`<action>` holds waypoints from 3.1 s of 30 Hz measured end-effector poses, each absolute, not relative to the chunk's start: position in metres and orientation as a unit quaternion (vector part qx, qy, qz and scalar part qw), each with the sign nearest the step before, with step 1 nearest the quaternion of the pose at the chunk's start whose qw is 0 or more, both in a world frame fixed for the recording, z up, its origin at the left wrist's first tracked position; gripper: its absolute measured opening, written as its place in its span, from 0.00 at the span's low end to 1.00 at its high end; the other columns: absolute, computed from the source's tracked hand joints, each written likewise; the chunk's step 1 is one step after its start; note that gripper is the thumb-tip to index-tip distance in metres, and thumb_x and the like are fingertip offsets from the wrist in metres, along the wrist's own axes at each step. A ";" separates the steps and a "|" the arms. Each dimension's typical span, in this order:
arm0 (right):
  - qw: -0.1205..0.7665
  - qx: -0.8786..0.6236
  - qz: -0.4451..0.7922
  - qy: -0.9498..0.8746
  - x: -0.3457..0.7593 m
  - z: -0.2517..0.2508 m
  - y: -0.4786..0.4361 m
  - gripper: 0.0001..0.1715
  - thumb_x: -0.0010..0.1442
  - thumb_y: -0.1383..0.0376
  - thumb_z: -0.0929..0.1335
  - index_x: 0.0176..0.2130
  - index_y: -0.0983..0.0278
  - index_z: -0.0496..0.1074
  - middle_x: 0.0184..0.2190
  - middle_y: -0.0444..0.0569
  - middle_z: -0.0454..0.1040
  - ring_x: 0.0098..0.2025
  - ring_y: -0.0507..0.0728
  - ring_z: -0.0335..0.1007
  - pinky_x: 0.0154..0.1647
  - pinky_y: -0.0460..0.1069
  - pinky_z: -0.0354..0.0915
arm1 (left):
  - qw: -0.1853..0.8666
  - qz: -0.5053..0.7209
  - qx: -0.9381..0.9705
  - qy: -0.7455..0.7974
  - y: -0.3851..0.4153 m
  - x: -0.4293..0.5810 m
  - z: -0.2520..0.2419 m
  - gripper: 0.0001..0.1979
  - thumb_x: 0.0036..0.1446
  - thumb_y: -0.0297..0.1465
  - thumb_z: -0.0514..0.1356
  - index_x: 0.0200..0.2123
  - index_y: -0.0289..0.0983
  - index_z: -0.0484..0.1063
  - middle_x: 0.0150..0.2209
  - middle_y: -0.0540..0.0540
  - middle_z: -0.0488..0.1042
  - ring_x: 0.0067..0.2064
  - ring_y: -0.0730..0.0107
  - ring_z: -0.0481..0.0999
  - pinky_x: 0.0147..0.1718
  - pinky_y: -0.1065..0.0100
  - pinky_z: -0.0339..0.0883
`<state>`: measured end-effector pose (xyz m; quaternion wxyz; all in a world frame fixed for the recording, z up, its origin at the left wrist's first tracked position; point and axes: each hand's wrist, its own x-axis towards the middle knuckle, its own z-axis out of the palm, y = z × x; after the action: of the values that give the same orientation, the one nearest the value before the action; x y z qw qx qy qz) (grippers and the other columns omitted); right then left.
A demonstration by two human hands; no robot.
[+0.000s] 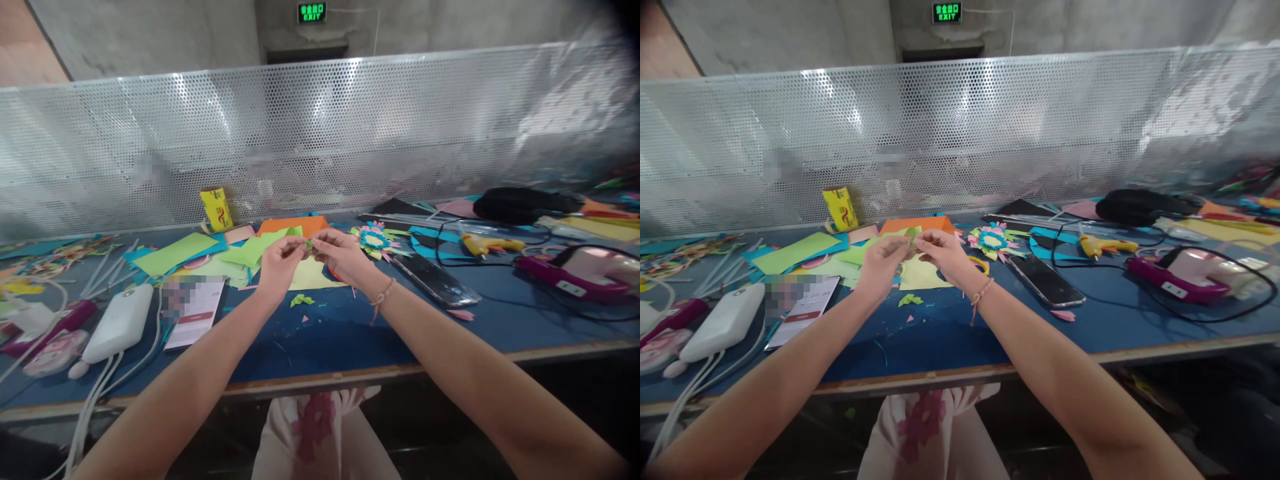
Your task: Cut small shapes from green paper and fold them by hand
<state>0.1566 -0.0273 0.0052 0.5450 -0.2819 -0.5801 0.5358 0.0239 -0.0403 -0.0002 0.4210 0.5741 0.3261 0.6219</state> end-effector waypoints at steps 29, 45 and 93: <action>0.505 -0.366 0.381 -0.682 0.167 0.000 -0.016 0.13 0.41 0.60 0.72 0.28 0.66 0.72 0.22 0.46 0.72 0.23 0.49 0.66 0.29 0.48 0.66 | 0.528 0.579 0.525 0.332 -0.028 0.024 -0.005 0.11 0.41 0.34 0.64 0.25 0.31 0.72 0.25 0.45 0.73 0.28 0.75 0.71 0.37 0.66 0.65; 0.466 -0.390 0.368 -0.704 0.160 0.004 -0.026 0.18 0.49 0.53 0.66 0.23 0.66 0.67 0.19 0.46 0.69 0.22 0.49 0.66 0.26 0.46 0.66 | 0.475 0.600 0.528 0.368 -0.029 0.022 -0.006 0.11 0.40 0.36 0.63 0.25 0.34 0.71 0.24 0.50 0.69 0.27 0.79 0.65 0.29 0.73 0.60; 0.440 -0.288 0.019 -0.850 0.178 0.007 -0.023 0.09 0.57 0.63 0.62 0.33 0.60 0.70 0.31 0.47 0.70 0.34 0.53 0.64 0.38 0.50 0.62 | 0.614 0.566 0.463 0.297 -0.033 0.019 -0.001 0.08 0.39 0.25 0.64 0.26 0.31 0.70 0.25 0.46 0.73 0.31 0.73 0.74 0.43 0.63 0.65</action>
<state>0.1778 -0.0230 0.0068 0.4402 -0.2880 -0.8503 0.0194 0.0191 -0.0328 -0.0011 0.6140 0.4632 0.2966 0.5661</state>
